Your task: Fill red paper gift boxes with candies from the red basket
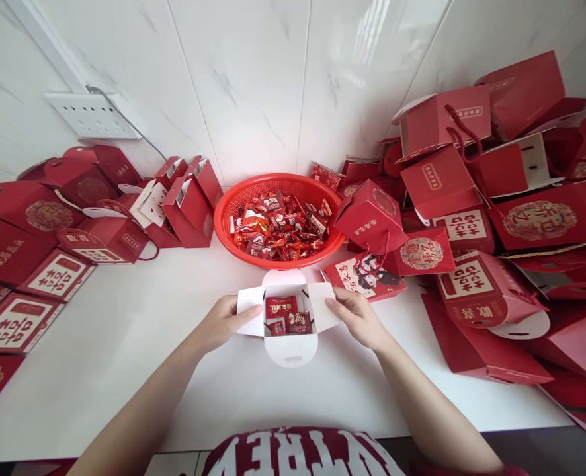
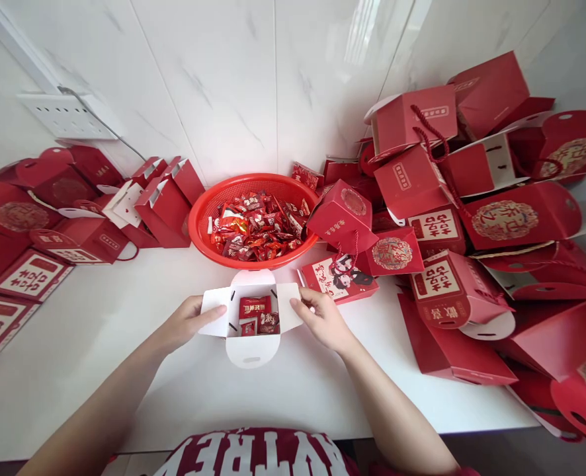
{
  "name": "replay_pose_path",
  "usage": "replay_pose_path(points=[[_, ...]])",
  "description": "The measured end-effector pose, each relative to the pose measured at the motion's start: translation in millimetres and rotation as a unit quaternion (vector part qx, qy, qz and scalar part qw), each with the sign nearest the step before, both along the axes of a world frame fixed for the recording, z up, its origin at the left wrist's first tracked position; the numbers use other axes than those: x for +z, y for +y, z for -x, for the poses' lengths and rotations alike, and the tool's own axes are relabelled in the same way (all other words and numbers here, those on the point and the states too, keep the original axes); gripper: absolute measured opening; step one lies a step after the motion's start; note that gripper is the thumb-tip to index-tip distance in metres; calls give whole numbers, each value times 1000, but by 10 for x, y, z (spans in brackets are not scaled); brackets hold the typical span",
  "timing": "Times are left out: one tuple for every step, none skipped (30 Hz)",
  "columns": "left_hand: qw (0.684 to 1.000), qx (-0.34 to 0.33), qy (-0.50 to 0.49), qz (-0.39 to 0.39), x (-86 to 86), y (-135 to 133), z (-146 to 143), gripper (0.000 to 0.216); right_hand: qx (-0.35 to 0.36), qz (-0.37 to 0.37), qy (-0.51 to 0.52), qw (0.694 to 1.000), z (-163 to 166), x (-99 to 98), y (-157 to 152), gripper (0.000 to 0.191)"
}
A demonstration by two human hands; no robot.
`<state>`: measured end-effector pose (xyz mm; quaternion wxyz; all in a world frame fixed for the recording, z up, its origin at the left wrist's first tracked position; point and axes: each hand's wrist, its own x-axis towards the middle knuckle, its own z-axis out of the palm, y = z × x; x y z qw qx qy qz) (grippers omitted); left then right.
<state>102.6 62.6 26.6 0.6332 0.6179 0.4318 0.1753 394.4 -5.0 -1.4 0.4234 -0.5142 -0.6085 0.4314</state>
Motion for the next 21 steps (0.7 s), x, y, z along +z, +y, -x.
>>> replay_pose_path(points=[[1000, -14, -17, 2, 5, -5, 16, 37, -2, -6, 12, 1000, 4, -7, -7, 36], [999, -26, -28, -14, 19, -11, 36, 34, -10, -20, 15, 1000, 4, -13, -16, 36], [998, -37, -36, -36, 40, -17, 58, 32, -19, -38, 13, 999, 2, -18, -28, 36], [996, -49, -45, -57, 64, -21, 80, 30, -25, -57, 8, 998, -1, -21, -42, 36], [994, -60, -53, -74, 84, -25, 101, 29, -29, -75, 2, 997, -4, -23, -56, 36], [992, -71, -60, -85, 98, -26, 119, 28, -29, -92, -2, 995, -7, -23, -71, 36], [990, -79, -65, -93, 102, -25, 134, 28, -26, -107, -3, 994, -7, -21, -83, 36], [989, -86, -69, -98, 94, -21, 144, 28, -20, -119, 0, 993, -7, -17, -93, 35], [988, -86, -76, -105, 73, -15, 150, 29, -13, -133, 5, 991, -6, -10, -99, 35], [986, -80, -89, -119, 42, -6, 152, 34, -6, -147, 11, 989, -4, -1, -101, 36], [982, -67, -109, -142, 3, 3, 151, 41, 3, -163, 13, 987, -3, 11, -99, 37], [975, -50, -131, -173, -38, 12, 147, 49, 11, -178, 11, 984, -2, 22, -93, 40], [966, -32, -149, -211, -80, 19, 141, 55, 19, -193, 3, 981, -2, 34, -83, 45], [955, -20, -156, -251, -118, 25, 132, 58, 29, -206, -12, 978, -3, 43, -71, 49], [945, -14, -149, -292, -150, 27, 123, 57, 45, -218, -32, 974, -2, 48, -56, 54], [934, -16, -131, -331, -175, 27, 113, 54, 64, -227, -56, 970, 0, 50, -41, 58], [924, -23, -110, -365, -195, 25, 102, 51, 90, -234, -82, 965, 6, 49, -26, 64], [914, -38, -89, -395, -208, 21, 91, 51, 118, -238, -112, 958, 15, 45, -12, 71], [902, -60, -68, -421, -218, 18, 81, 52, 147, -241, -143, 949, 30, 39, -1, 78], [892, -82, -49, -443, -226, 17, 71, 55, 172, -242, -175, 939, 49, 33, 6, 84], [882, -104, -32, -459, -232, 17, 61, 59, 188, -241, -205, 930, 72, 28, 8, 89]])
